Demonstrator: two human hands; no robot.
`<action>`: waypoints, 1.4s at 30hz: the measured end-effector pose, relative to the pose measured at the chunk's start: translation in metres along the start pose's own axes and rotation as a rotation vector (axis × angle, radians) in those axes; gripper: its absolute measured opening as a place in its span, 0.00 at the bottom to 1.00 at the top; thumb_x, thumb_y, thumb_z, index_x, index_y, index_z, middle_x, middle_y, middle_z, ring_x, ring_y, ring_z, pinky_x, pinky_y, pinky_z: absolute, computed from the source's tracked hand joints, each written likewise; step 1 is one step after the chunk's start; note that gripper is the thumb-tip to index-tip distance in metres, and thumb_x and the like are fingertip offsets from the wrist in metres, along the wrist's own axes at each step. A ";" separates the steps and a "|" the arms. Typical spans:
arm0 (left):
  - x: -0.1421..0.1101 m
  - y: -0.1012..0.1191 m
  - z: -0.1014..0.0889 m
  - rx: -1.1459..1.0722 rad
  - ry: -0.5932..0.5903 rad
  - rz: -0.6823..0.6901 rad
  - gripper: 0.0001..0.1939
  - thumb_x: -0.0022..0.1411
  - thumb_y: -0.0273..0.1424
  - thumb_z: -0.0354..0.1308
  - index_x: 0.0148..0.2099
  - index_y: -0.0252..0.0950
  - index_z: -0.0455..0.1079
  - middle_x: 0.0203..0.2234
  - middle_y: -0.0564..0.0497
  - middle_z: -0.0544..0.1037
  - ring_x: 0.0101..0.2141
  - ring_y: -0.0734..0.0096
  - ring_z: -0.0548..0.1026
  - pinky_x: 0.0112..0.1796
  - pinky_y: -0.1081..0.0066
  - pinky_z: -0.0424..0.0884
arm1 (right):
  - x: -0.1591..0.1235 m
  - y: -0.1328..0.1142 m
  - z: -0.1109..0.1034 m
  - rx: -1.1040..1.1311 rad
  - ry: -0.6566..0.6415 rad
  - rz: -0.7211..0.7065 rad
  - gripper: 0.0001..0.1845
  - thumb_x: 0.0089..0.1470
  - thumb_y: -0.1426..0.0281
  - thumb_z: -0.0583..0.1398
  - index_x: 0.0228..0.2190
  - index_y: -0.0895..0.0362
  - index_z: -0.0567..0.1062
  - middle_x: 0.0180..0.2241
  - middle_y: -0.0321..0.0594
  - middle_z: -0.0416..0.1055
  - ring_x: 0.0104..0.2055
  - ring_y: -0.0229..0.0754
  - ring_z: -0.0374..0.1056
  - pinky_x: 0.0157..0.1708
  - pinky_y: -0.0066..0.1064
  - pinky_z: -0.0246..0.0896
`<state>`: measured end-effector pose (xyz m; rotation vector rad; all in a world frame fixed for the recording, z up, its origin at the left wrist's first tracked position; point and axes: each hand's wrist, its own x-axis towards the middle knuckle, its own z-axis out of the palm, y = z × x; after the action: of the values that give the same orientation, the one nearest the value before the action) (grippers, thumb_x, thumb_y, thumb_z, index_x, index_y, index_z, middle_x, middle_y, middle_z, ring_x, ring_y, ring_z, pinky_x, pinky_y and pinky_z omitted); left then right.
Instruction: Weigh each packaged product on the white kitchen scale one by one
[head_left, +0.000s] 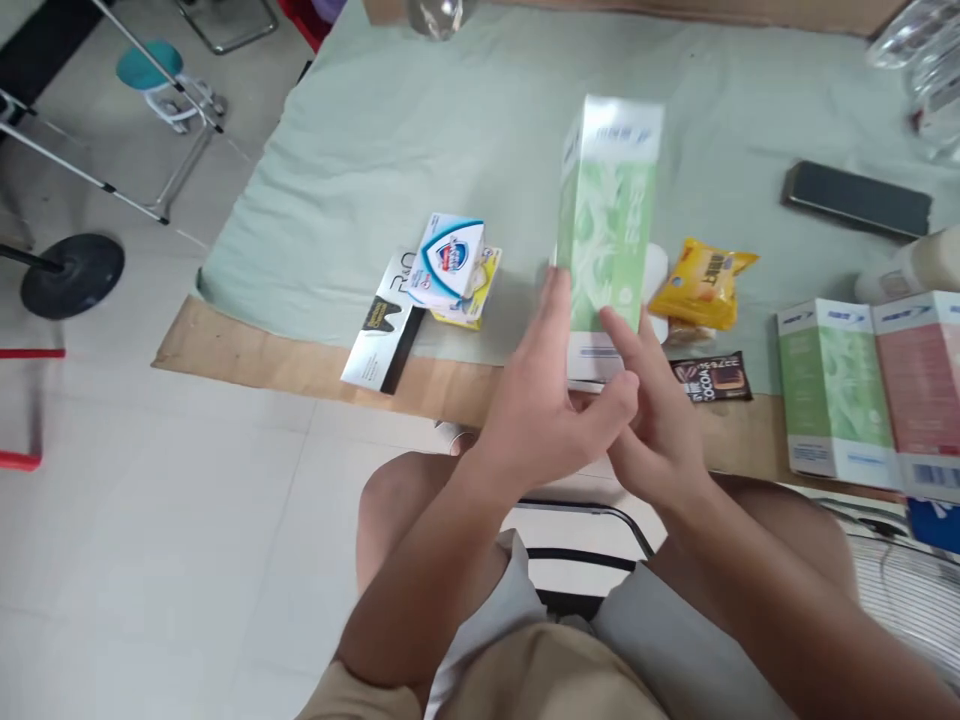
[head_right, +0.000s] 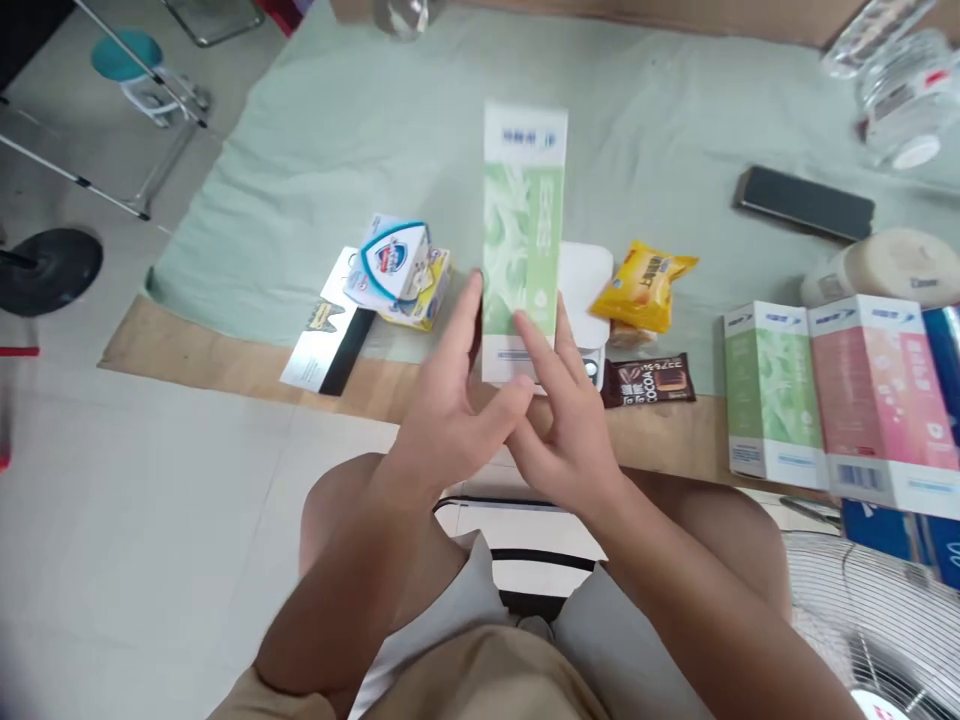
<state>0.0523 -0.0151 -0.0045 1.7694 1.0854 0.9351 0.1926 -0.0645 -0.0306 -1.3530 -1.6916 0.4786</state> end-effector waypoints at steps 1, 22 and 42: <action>0.004 -0.001 0.008 0.004 -0.058 -0.007 0.38 0.69 0.40 0.61 0.75 0.44 0.52 0.76 0.45 0.56 0.75 0.51 0.56 0.69 0.51 0.68 | -0.004 0.009 -0.004 -0.005 0.004 0.043 0.36 0.66 0.68 0.57 0.72 0.44 0.58 0.74 0.45 0.56 0.79 0.56 0.44 0.73 0.61 0.56; 0.024 -0.006 0.029 0.522 -0.191 -0.055 0.36 0.59 0.34 0.67 0.69 0.49 0.68 0.70 0.41 0.64 0.71 0.40 0.63 0.63 0.44 0.70 | -0.009 0.035 -0.036 -0.080 0.040 0.092 0.24 0.63 0.69 0.56 0.59 0.59 0.72 0.68 0.62 0.64 0.73 0.51 0.62 0.65 0.50 0.68; 0.013 0.027 0.096 0.368 0.250 0.346 0.21 0.69 0.38 0.63 0.63 0.49 0.74 0.59 0.45 0.75 0.58 0.54 0.77 0.53 0.57 0.78 | -0.019 0.017 -0.078 -0.071 0.238 -0.008 0.17 0.60 0.67 0.55 0.48 0.51 0.75 0.66 0.51 0.67 0.71 0.46 0.62 0.66 0.46 0.67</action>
<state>0.1503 -0.0362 -0.0135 2.2372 1.1864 1.2539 0.2665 -0.0935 -0.0098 -1.3948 -1.5298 0.2432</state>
